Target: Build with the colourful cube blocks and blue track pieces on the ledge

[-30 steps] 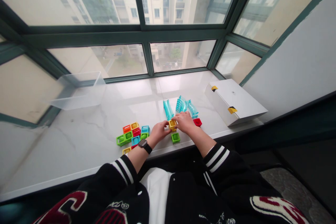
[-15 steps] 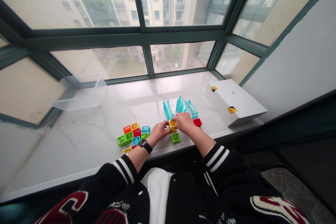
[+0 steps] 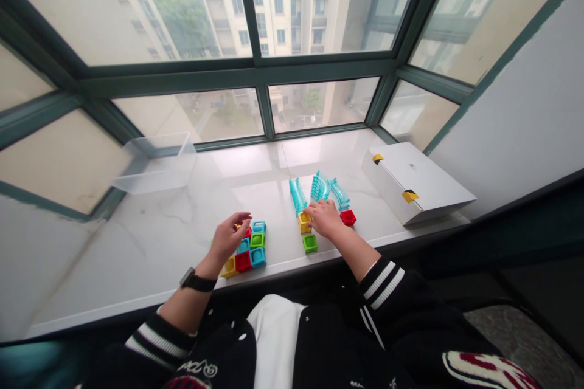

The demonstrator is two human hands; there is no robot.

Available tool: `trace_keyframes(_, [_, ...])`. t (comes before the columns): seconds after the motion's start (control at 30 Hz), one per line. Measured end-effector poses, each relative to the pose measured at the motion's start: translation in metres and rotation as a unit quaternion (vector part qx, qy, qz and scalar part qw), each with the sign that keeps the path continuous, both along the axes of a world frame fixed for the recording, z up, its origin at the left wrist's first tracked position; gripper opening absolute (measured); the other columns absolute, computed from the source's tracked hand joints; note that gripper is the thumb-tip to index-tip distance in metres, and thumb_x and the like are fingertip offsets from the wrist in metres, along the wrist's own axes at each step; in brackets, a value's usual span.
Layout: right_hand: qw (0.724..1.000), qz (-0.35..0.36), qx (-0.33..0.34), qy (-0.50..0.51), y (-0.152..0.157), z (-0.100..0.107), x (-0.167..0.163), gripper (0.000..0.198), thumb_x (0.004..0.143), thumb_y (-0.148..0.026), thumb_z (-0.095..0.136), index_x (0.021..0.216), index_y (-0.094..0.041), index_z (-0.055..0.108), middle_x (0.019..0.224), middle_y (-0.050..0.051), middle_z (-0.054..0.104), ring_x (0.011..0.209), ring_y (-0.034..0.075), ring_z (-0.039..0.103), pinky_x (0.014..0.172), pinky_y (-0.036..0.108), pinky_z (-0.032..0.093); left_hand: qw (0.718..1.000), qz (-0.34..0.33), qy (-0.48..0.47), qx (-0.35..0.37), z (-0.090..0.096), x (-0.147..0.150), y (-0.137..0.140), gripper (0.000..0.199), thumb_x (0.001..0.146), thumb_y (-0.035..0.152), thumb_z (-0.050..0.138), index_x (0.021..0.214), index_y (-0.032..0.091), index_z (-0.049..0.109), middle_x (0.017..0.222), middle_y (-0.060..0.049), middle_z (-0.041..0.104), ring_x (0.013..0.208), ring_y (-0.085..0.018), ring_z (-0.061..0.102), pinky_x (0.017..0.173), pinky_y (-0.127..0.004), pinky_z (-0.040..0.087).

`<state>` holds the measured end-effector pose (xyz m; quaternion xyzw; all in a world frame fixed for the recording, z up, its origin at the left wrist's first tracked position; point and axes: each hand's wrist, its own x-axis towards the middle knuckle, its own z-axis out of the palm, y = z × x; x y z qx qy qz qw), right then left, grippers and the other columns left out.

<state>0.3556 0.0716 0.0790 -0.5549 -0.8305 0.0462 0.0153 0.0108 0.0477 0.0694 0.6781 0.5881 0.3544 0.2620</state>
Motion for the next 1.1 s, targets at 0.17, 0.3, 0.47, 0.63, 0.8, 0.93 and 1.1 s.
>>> trace_keyframes(0.17, [1.000,-0.001,-0.001,0.014,-0.005,0.000,0.002,0.050,0.089,-0.031,0.082,0.137,-0.028,0.069,0.137,0.010,0.070,0.124,0.033,0.060,0.102,0.045,0.041,0.989,0.146,0.001,-0.012,-0.010,-0.066,-0.033,0.036,0.093,0.053,0.058,0.110,0.026,0.075,0.105,-0.004,0.082,0.086,-0.022,0.073,0.076,-0.034,0.059])
trace_keyframes(0.3, [0.998,0.000,0.017,0.059,-0.012,0.007,0.000,0.055,0.089,-0.028,0.080,0.143,-0.028,0.065,0.143,0.011,0.066,0.130,0.033,0.057,0.106,0.047,0.043,0.983,0.181,-0.023,-0.020,-0.029,-0.086,-0.054,0.038,0.091,0.054,0.058,0.110,0.024,0.074,0.109,-0.007,0.081,0.096,-0.026,0.074,0.078,-0.036,0.060])
trace_keyframes(0.47, [0.985,0.053,0.050,0.159,-0.025,0.014,-0.021,0.037,0.096,-0.027,0.073,0.133,-0.026,0.071,0.132,0.010,0.071,0.125,0.029,0.060,0.108,0.044,0.046,0.988,0.146,0.020,0.036,-0.047,-0.073,-0.061,0.031,0.094,0.046,0.055,0.109,0.026,0.072,0.115,-0.008,0.076,0.108,-0.028,0.071,0.099,-0.045,0.058])
trace_keyframes(0.63, [0.964,0.125,0.028,0.233,-0.039,0.006,-0.059,0.026,0.102,-0.024,0.065,0.125,-0.026,0.075,0.122,0.010,0.073,0.115,0.025,0.065,0.105,0.041,0.050,0.989,0.069,0.111,0.074,-0.050,-0.035,-0.046,0.029,0.099,0.036,0.053,0.119,0.027,0.072,0.133,-0.010,0.069,0.128,-0.031,0.062,0.116,-0.053,0.046])
trace_keyframes(0.8, [0.959,0.188,-0.084,0.195,-0.053,-0.013,-0.097,0.030,0.096,-0.022,0.072,0.125,-0.027,0.077,0.115,0.008,0.074,0.107,0.024,0.069,0.098,0.036,0.054,0.974,0.034,0.214,0.069,-0.058,0.000,-0.031,0.036,0.099,0.038,0.058,0.132,0.027,0.068,0.152,-0.013,0.059,0.145,-0.038,0.048,0.126,-0.063,0.030])
trace_keyframes(0.93, [0.956,0.198,-0.151,0.156,-0.062,-0.024,-0.114,0.038,0.091,-0.025,0.079,0.129,-0.030,0.076,0.118,0.007,0.073,0.108,0.024,0.070,0.096,0.034,0.055,0.968,0.023,0.238,0.071,-0.071,0.004,-0.026,0.039,0.099,0.039,0.059,0.134,0.024,0.067,0.150,-0.015,0.061,0.147,-0.039,0.047,0.128,-0.064,0.025])
trace_keyframes(1.1, [0.954,0.191,-0.179,0.149,-0.062,-0.026,-0.120,0.036,0.092,-0.026,0.076,0.128,-0.029,0.073,0.118,0.007,0.073,0.108,0.026,0.070,0.095,0.035,0.054,0.966,0.013,0.244,0.087,-0.074,0.000,-0.025,0.039,0.100,0.037,0.059,0.134,0.022,0.067,0.149,-0.014,0.062,0.147,-0.037,0.048,0.129,-0.062,0.026])
